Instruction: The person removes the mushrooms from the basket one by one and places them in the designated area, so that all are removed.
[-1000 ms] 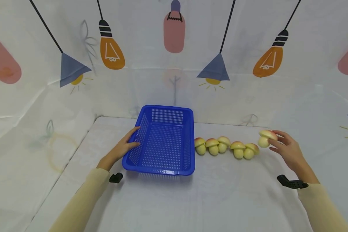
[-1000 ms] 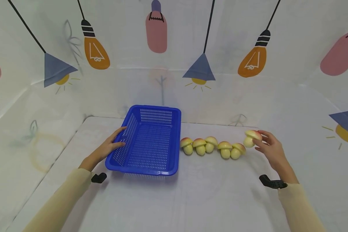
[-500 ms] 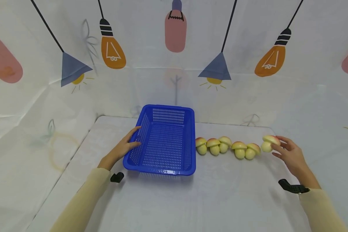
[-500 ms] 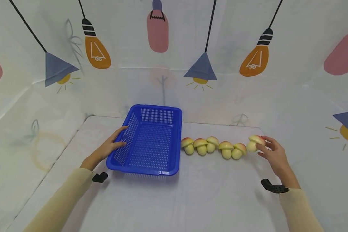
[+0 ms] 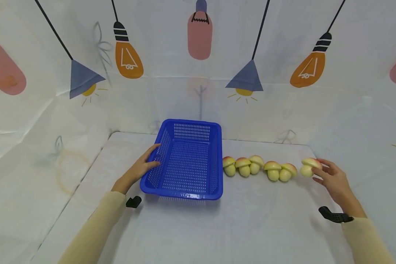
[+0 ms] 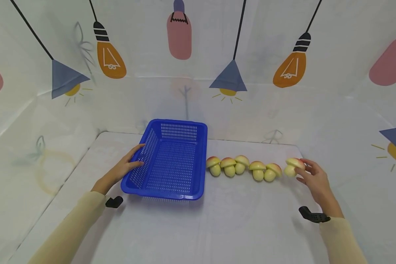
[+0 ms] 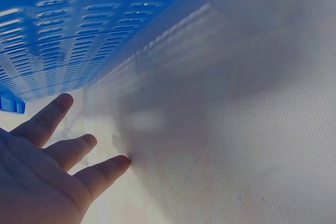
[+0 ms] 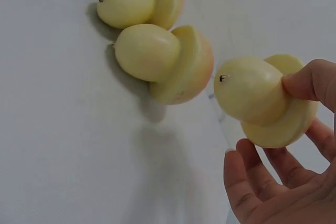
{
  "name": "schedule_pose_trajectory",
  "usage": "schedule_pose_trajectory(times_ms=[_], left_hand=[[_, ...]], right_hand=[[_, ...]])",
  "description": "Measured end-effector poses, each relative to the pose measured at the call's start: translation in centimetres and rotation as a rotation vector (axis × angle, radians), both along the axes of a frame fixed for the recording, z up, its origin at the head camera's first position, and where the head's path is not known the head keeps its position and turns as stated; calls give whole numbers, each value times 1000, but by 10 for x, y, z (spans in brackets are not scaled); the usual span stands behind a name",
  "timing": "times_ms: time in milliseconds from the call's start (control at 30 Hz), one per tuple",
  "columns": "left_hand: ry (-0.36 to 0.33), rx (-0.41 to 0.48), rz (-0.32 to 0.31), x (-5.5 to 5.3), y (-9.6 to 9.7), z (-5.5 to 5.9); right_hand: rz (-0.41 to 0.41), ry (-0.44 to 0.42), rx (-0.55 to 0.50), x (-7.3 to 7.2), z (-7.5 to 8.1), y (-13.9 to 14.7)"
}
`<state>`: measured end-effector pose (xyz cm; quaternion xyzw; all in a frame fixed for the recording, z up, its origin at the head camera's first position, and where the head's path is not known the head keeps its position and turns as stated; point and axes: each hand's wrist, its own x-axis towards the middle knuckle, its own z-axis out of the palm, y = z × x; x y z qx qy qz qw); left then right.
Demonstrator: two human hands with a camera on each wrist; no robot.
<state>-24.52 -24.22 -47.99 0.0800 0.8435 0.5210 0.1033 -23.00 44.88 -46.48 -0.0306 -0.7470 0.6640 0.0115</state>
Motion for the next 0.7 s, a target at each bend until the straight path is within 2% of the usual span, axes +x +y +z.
schedule_pose_trajectory(times_ms=[100,267,367,433,700], left_hand=[[-5,-5,1,1,0,1],[-11,-17,5,0,0,0],[-10,-16,9,-1,-1,-1],[-8,-13,12,-1,-1,-1],[-19,-5,15,0,-1,0]], right_hand=[[0,-21,-35,1,-6,3],[1,-35,-32,3,-11,7],[-2,-53,5,4,-12,6],[-10,-74,50,4,-14,7],[-21,-135,347,0,-26,15]])
